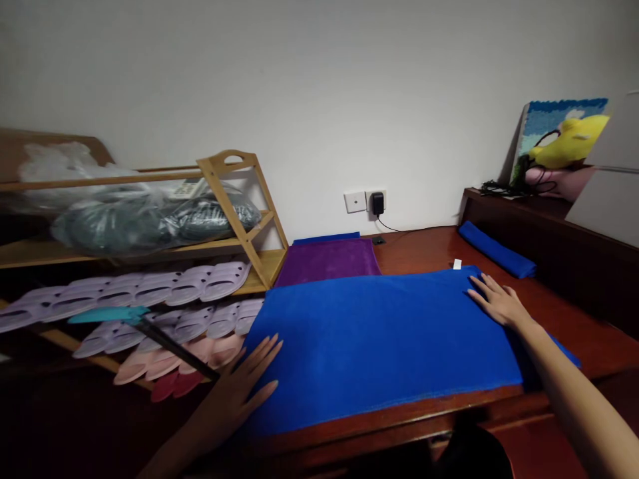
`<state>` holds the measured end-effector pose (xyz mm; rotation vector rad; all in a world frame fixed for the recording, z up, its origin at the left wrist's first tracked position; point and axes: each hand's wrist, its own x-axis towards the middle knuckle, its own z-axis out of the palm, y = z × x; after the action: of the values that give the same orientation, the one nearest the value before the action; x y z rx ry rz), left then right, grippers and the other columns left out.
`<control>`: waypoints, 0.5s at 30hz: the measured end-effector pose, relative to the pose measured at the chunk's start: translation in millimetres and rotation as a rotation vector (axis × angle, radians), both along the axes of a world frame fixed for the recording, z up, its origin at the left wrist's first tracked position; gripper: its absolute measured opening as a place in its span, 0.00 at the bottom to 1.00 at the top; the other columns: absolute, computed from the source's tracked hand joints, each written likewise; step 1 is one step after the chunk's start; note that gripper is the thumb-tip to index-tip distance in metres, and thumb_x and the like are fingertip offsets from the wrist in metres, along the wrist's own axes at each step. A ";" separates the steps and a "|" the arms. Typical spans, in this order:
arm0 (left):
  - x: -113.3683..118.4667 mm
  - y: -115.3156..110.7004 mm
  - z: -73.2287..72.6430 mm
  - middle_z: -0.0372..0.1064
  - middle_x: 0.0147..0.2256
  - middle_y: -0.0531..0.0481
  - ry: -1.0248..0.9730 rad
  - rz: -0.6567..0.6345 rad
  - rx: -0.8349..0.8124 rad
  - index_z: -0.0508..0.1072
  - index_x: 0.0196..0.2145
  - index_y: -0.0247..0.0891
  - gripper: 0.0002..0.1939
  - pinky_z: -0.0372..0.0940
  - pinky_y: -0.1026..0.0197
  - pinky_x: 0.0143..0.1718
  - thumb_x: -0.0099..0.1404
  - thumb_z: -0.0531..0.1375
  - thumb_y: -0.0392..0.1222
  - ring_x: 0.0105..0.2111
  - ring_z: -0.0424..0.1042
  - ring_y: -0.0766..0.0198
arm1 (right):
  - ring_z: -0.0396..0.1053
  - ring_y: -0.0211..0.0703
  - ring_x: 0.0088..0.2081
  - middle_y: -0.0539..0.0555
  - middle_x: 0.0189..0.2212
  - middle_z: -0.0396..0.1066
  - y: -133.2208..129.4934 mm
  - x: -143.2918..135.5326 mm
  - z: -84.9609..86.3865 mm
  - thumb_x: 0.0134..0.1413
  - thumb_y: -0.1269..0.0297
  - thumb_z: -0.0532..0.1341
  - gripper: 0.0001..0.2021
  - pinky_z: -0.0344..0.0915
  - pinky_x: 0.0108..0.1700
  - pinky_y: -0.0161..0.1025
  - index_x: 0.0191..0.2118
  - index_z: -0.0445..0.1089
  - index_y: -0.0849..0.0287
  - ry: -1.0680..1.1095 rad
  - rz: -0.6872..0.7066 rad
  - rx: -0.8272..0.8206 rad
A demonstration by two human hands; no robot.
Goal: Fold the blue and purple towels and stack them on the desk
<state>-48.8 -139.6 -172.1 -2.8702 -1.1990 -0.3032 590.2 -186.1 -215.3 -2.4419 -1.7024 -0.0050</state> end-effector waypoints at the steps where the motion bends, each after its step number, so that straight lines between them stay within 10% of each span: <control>1: -1.8 -1.0 -0.6 0.46 0.64 0.47 -0.028 0.021 0.003 0.40 0.66 0.51 0.31 0.46 0.43 0.61 0.70 0.49 0.49 0.63 0.49 0.54 | 0.35 0.47 0.67 0.55 0.67 0.38 -4.5 -2.1 2.5 0.60 0.41 0.37 0.34 0.38 0.64 0.54 0.66 0.47 0.51 -0.010 -0.020 0.025; 15: -32.3 -18.7 -22.4 0.43 0.66 0.48 -0.123 0.073 0.011 0.42 0.66 0.52 0.31 0.56 0.46 0.57 0.69 0.50 0.50 0.63 0.47 0.50 | 0.37 0.50 0.66 0.44 0.66 0.40 -125.4 22.8 -33.8 0.55 0.44 0.41 0.33 0.46 0.64 0.54 0.66 0.42 0.42 0.035 0.068 0.001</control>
<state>-81.1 -158.3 -194.5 -2.8270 -1.3127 -0.4891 613.0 -311.6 -249.1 -2.3675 -1.7692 0.0444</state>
